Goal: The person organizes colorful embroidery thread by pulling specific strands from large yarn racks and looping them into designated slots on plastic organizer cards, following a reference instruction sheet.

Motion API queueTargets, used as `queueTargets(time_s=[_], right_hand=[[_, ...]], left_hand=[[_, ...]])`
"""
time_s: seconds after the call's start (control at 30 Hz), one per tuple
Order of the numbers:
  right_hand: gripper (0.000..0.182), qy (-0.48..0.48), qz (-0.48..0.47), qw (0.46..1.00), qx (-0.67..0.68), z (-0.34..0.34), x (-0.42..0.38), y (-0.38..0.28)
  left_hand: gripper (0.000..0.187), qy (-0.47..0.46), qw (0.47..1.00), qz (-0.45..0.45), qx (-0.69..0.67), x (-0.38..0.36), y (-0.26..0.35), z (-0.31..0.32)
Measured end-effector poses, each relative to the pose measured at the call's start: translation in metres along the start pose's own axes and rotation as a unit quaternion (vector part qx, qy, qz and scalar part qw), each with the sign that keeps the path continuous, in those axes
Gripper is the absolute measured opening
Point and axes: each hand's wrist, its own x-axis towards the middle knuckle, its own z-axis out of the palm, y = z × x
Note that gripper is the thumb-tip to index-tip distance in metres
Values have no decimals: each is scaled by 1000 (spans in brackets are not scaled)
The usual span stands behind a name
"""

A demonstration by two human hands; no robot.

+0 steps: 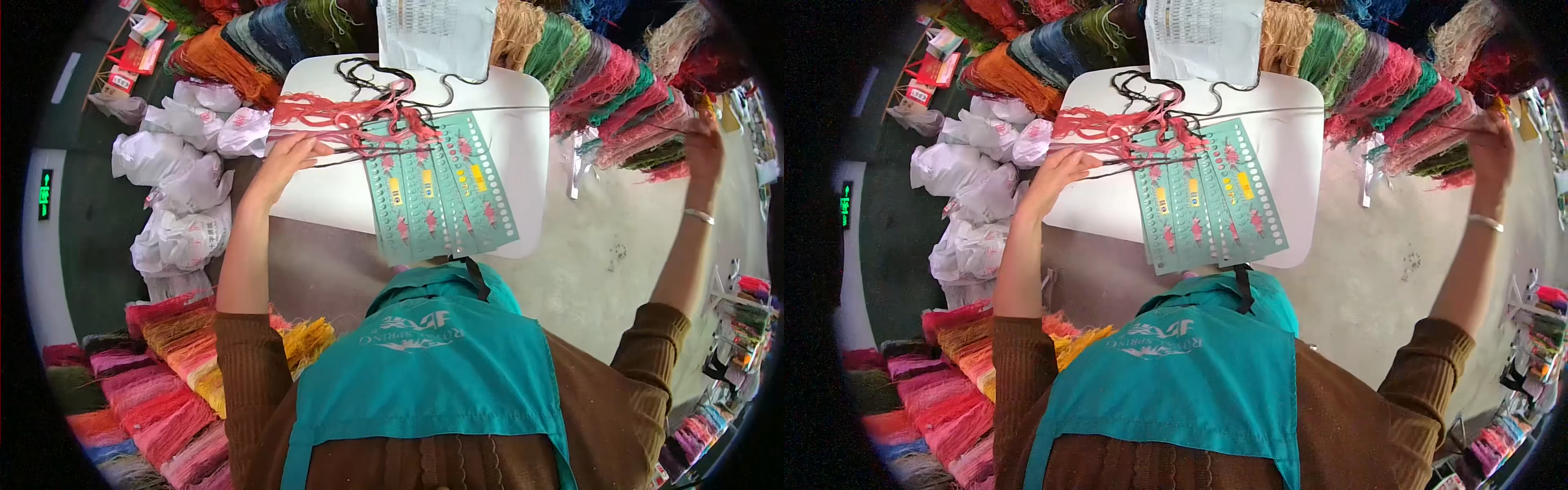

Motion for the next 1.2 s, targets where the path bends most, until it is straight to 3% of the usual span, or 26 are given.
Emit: queueTargets(time_s=[0.03, 0.1, 0.13, 0.17, 0.23, 0.27, 0.37, 0.53, 0.63, 0.67, 0.7, 0.8, 0.9, 1.0, 1.1, 1.2], right_hand=[[5, 14, 26, 993, 112, -26, 4, -36], [5, 91, -64, 993, 34, -93, 12, -128], [12, 42, -58, 997, -28, -122, 8, -177], [12, 102, -126, 986, -49, -143, 8, -217], [11, 139, -184, 972, -43, -168, 7, -274], [16, 180, -222, 954, -95, -144, 1, -265], [22, 123, -164, 944, -258, -72, 10, -187], [27, -41, -22, 827, -560, 126, -38, 89], [21, -254, 39, 843, -472, 159, -66, 202], [20, -223, 184, 811, -509, 181, -77, 216], [23, -238, 236, 818, -468, 192, -84, 235], [27, -317, 201, 866, -331, 184, -94, 289], [28, -276, 242, 867, -337, 204, -93, 284], [18, -224, 200, 877, -376, 196, -94, 303], [7, -210, 60, 862, -457, 170, -92, 338], [8, -109, 90, 868, -476, 154, -79, 355]], left_hand=[[33, 25, 1000, 8, 9, 6, 2, 3], [32, 77, 996, 24, 26, 18, 5, 8], [31, 97, 995, 19, -1, 21, 7, 12], [29, 118, 993, 14, -27, 24, 11, 16], [28, 158, 986, 18, -41, 32, 13, 23], [28, 155, 987, 24, -36, 36, 15, 27], [29, 124, 991, 39, -19, 49, 23, 46], [29, -10, 999, 45, -19, 53, 57, 116], [28, -86, 991, -14, -104, 45, 67, 151], [28, -93, 987, -7, -127, 40, 70, 160], [28, -98, 984, 0, -151, 34, 74, 169], [22, -71, 969, 19, -234, 27, 76, 189], [16, -11, 970, 42, -241, 31, 61, 195], [17, 37, 969, -3, -243, 32, 53, 197], [18, 99, 945, -59, -306, 32, 47, 207], [23, 107, 909, -98, -391, 29, 47, 207]])
